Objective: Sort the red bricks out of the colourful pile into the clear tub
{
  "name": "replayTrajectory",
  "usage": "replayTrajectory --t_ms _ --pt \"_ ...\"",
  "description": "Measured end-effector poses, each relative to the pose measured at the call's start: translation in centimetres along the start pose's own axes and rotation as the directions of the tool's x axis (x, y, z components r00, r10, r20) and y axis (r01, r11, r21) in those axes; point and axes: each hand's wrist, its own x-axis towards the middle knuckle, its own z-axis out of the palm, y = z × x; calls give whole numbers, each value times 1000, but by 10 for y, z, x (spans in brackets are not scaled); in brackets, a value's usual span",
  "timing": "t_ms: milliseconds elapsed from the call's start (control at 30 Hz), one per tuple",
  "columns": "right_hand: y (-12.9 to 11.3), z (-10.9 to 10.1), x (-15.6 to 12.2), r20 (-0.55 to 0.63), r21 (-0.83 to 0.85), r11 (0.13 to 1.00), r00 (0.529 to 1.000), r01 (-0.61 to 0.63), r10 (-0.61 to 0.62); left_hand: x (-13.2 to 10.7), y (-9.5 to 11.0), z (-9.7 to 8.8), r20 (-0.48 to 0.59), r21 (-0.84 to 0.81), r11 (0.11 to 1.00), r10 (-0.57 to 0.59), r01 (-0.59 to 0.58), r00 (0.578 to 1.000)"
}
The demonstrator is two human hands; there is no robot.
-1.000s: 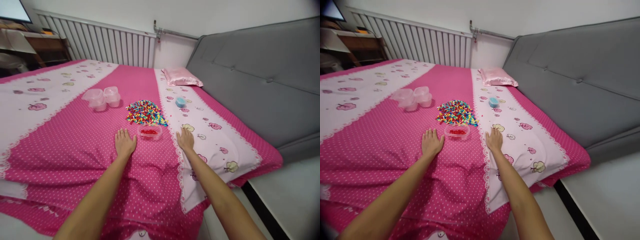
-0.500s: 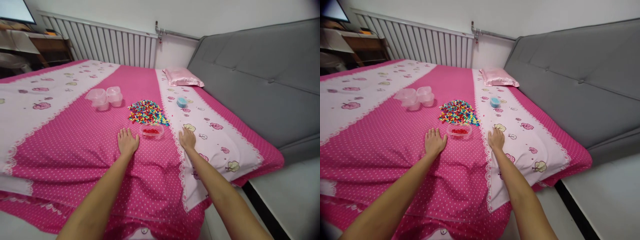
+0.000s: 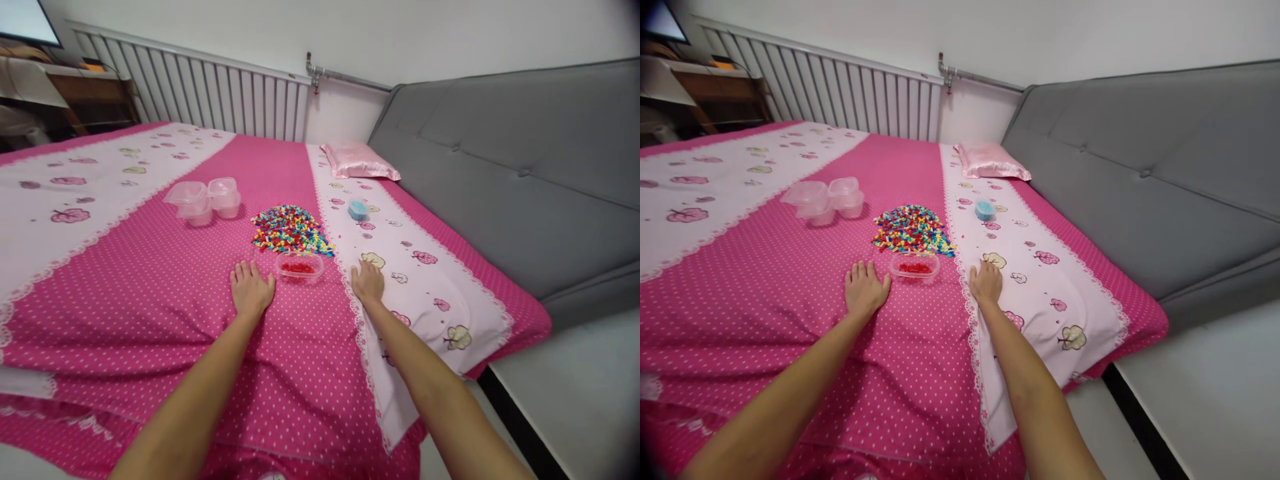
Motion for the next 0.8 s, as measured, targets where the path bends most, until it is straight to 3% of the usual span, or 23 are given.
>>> replayTrajectory --t_ms 333,467,600,700,800 --pt "-2 0 2 0 4 999 999 -32 32 2 0 -2 30 -31 999 -8 9 1000" --pt "-1 -4 12 65 38 998 996 -57 55 11 -2 -11 81 -60 998 -5 9 997" --pt "-7 -14 49 261 106 976 953 -188 155 56 -18 -24 196 -134 988 -46 74 980" --pt "-28 -21 88 352 266 950 934 -164 63 114 -35 -29 254 -229 958 -115 176 960" --pt "-67 -27 124 417 424 906 889 -4 -191 169 -44 -23 243 -309 917 -181 253 953"
